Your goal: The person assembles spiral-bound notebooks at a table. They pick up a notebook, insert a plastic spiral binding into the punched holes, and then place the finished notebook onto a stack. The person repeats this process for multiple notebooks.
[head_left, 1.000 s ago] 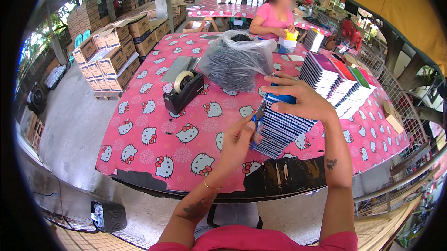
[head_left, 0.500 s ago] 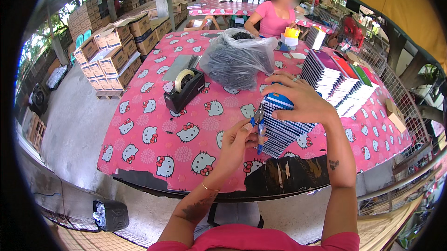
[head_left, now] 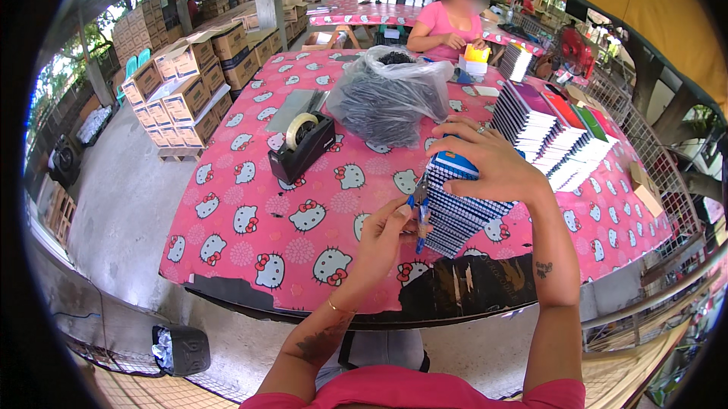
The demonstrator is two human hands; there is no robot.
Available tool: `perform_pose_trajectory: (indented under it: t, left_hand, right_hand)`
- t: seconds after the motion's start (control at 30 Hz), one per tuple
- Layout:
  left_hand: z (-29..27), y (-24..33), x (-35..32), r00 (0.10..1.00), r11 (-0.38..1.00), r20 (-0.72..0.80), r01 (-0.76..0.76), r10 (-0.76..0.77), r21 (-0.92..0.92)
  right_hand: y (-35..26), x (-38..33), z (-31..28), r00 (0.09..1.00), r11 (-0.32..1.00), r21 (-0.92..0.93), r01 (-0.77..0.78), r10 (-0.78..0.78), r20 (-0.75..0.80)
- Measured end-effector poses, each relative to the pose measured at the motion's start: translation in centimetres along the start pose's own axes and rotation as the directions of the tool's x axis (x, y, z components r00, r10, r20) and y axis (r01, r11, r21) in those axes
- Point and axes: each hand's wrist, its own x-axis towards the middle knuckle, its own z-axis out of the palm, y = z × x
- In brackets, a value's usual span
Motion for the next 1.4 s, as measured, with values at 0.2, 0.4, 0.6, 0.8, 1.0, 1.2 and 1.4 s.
perform_pose_trajectory:
  t: [0.2,0.4,0.6,0.8,1.0,1.2,1.4]
  left_hand:
    - [0.0,-0.3,0.0,0.999,0.996,-0.006,0.053,-0.054,-0.072]
    - [0.0,0.0,-0.2,0.973,0.871,-0.009,-0.203,0.232,0.448]
    - [0.0,-0.7,-0.5,1.0,0.997,-0.022,0.008,-0.01,-0.083]
    - [-0.4,-0.7,-0.3,0.996,0.997,-0.039,0.081,-0.081,0.009]
    - [-0.4,-2.1,-0.5,0.957,0.81,0.0,-0.246,0.291,0.531]
    - [0.7,-0.6,-0.7,0.98,0.966,-0.103,0.146,-0.17,-0.211]
    - [0.1,-0.3,-1.1,0.793,0.085,0.194,-0.295,0.577,0.952]
  right_hand:
    - [0.0,0.0,0.0,1.0,1.0,-0.02,0.004,-0.004,-0.001]
    - [0.2,0.2,0.1,1.0,1.0,-0.012,0.01,-0.01,0.008]
    - [0.0,0.3,-0.1,1.0,1.0,-0.005,0.004,-0.004,0.012]
    - [-0.1,0.4,-0.2,1.0,1.0,0.005,-0.002,0.002,0.026]
    - [0.0,0.4,-0.1,1.0,1.0,0.01,0.007,-0.007,0.021]
    - [0.2,0.1,0.0,1.0,1.0,0.004,0.01,-0.01,0.011]
    - [0.2,0.1,0.0,1.0,1.0,-0.006,0.006,-0.006,0.014]
